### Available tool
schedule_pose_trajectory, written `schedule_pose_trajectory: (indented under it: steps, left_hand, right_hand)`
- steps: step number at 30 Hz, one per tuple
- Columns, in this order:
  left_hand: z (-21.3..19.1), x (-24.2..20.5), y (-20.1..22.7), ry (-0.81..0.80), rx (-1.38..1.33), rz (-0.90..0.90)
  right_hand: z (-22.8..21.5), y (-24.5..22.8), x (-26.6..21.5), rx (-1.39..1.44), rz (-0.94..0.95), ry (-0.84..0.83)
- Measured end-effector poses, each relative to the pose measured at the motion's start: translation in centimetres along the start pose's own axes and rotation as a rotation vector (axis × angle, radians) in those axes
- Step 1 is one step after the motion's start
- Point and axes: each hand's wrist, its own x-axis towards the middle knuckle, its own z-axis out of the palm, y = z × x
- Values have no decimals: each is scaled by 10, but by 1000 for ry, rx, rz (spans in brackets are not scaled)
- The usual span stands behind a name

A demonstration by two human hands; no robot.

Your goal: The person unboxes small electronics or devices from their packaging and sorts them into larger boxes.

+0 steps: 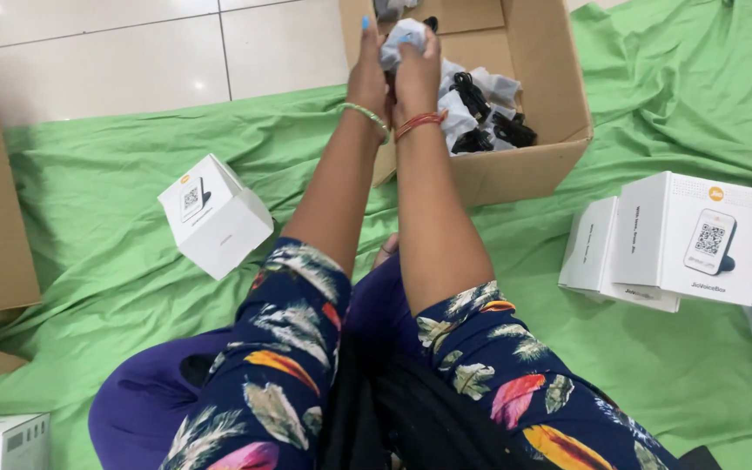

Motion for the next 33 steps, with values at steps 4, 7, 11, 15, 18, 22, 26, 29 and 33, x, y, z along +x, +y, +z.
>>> schedule_pose_trajectory:
  steps: [4, 7, 11, 15, 18, 22, 26, 29, 33]
  left_hand:
    - [29, 18, -29, 27, 86, -110]
    - [19, 15, -29, 19, 247, -77]
    - [-25, 1, 10, -56, 440, 211]
    - [-92, -66, 91, 125, 760, 603]
    - [-138, -172, 154, 220, 962, 742]
    - [-215, -292, 193, 302, 1434, 697]
    - [-251, -352, 195, 183, 1782, 235]
    - [-292, -346, 163, 130, 1830, -75]
    - [-333, -317, 122, 173, 1436, 182]
  right_hand:
    - [-46, 24, 51, -25, -147, 145]
    - [-47, 40, 68, -314, -262, 346]
    - [19, 10, 14, -351, -236, 215]
    - [93, 54, -55, -726, -550, -147]
    - [131, 3, -159, -639, -525, -786]
    - [139, 16, -214, -797, -426, -1334]
    - [136, 10, -247, -1067, -422, -1710]
    - [124, 20, -249, -1216, -448, -1732]
    - [109, 19, -249, -1349, -269, -1613]
